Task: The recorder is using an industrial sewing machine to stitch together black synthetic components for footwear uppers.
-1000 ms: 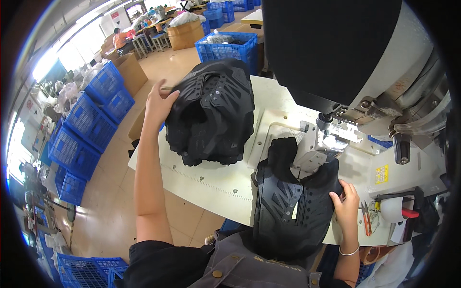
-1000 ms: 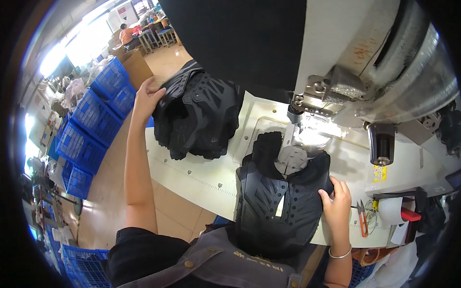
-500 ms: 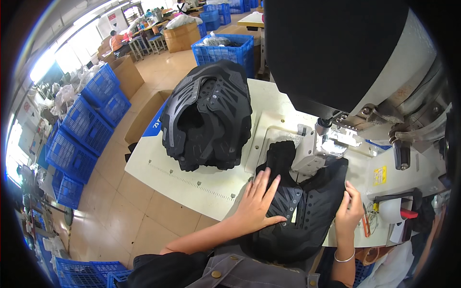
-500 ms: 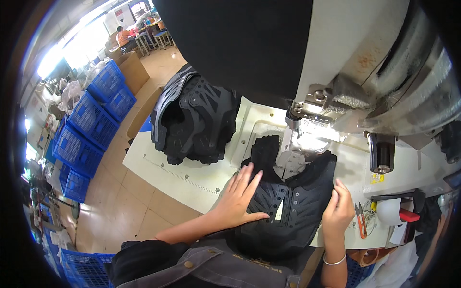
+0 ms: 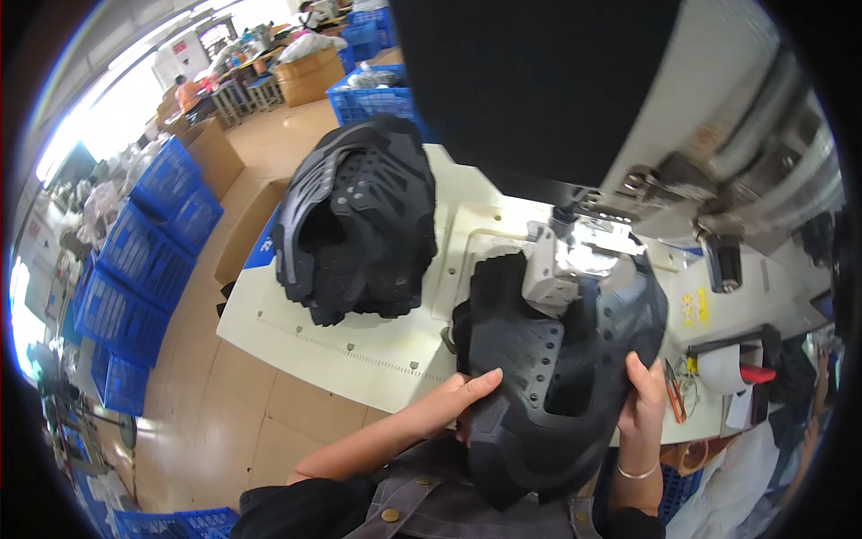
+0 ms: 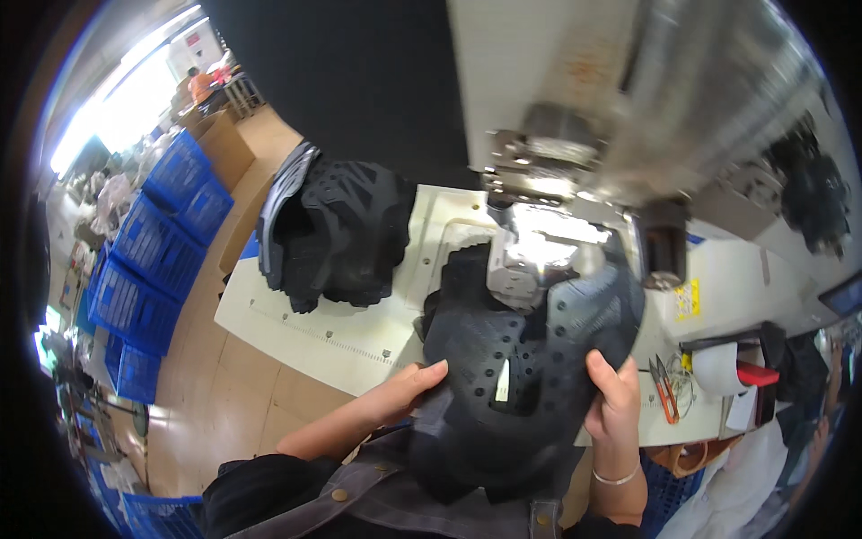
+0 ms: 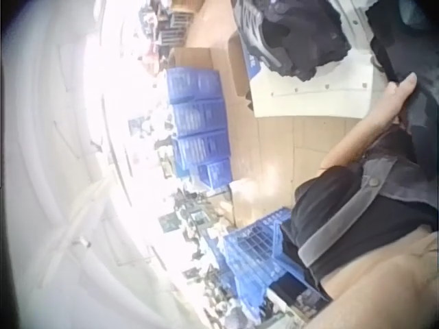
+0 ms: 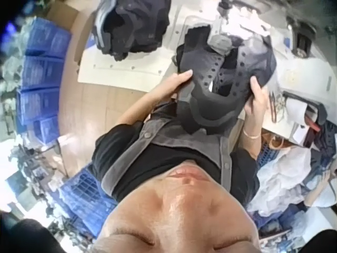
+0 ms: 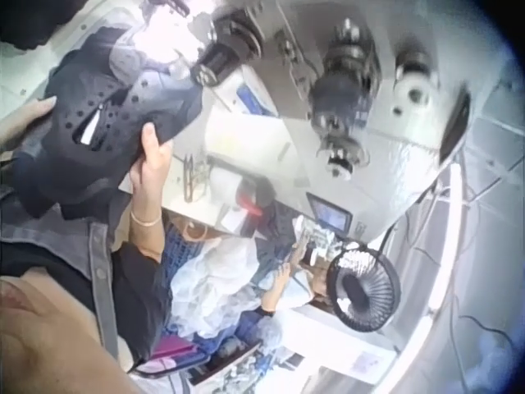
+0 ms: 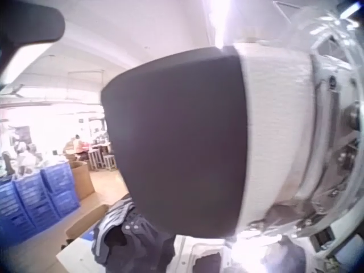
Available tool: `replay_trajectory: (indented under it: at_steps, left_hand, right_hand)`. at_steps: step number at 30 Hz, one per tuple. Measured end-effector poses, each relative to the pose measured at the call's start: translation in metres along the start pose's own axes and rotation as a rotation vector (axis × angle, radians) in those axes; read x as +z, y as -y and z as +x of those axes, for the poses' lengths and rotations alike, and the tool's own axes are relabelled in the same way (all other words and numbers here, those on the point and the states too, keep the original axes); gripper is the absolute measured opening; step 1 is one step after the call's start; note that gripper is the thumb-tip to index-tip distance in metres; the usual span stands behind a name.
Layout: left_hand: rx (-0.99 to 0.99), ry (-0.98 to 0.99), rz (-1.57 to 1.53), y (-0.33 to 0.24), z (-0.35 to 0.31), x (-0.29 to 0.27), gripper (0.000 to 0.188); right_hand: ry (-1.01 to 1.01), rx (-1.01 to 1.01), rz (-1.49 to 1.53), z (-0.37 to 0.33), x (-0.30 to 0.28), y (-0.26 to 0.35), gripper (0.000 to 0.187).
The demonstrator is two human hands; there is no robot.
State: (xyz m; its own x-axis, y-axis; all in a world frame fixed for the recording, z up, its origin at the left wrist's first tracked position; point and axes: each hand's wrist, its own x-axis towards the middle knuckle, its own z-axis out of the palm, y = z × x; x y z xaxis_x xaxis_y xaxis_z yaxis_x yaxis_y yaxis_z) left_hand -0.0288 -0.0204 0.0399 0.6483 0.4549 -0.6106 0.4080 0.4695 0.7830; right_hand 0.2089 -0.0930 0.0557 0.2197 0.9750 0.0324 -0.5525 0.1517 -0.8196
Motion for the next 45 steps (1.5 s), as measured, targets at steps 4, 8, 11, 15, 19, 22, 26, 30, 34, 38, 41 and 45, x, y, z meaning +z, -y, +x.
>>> replay_trajectory:
  at_steps: [4, 8, 11, 15, 19, 22, 26, 30, 34, 38, 41, 45]
  left_hand:
    - [0.478, 0.129, -0.681, -0.027, -0.007, 0.023, 0.037]
    - [0.717, 0.087, -0.386, -0.048, -0.01, 0.013, 0.034]
    - [0.702, 0.074, -0.407, -0.065, -0.013, 0.012, 0.034]
    - [0.763, -0.103, -0.489, -0.073, -0.003, 0.019, 0.031]
    - [0.749, -0.067, -0.477, -0.078, 0.001, 0.023, 0.031]
    - [0.804, -0.072, -0.397, -0.077, 0.001, 0.021, 0.03]
    - [0.795, -0.024, -0.418, -0.079, 0.005, 0.021, 0.03]
    - [0.84, -0.105, -0.357, -0.083, 0.009, 0.02, 0.029]
    - [0.808, -0.05, -0.356, -0.082, 0.007, 0.02, 0.025]
    - [0.815, -0.044, -0.328, -0.081, 0.008, 0.018, 0.024]
    - [0.807, -0.034, -0.337, -0.079, 0.01, 0.017, 0.022]
    - [0.875, -0.275, -0.14, -0.067, 0.012, 0.022, 0.025]
  right_hand:
    - [0.027, 0.006, 0.043, 0.013, 0.004, 0.001, 0.031]
    - [-0.042, -0.107, -0.009, 0.015, 0.013, 0.011, 0.022]
    - [-0.054, -0.135, 0.011, 0.017, 0.019, 0.014, 0.025]
    - [-0.217, -0.353, -0.089, 0.02, 0.026, 0.009, 0.022]
    - [-0.234, -0.202, -0.055, 0.027, 0.011, 0.006, 0.022]
    - [-0.254, -0.128, 0.024, 0.027, 0.012, 0.009, 0.021]
    - [-0.243, -0.049, 0.073, 0.026, 0.01, 0.009, 0.021]
    - [-0.234, -0.031, 0.055, 0.035, 0.006, 0.013, 0.018]
    - [-0.199, -0.061, 0.052, 0.034, 0.015, 0.021, 0.016]
    - [-0.194, -0.105, 0.013, 0.031, 0.011, 0.02, 0.018]
    - [-0.141, -0.118, -0.024, 0.023, 0.009, 0.018, 0.023]
    - [-0.122, -0.202, -0.23, 0.003, 0.022, 0.014, 0.033]
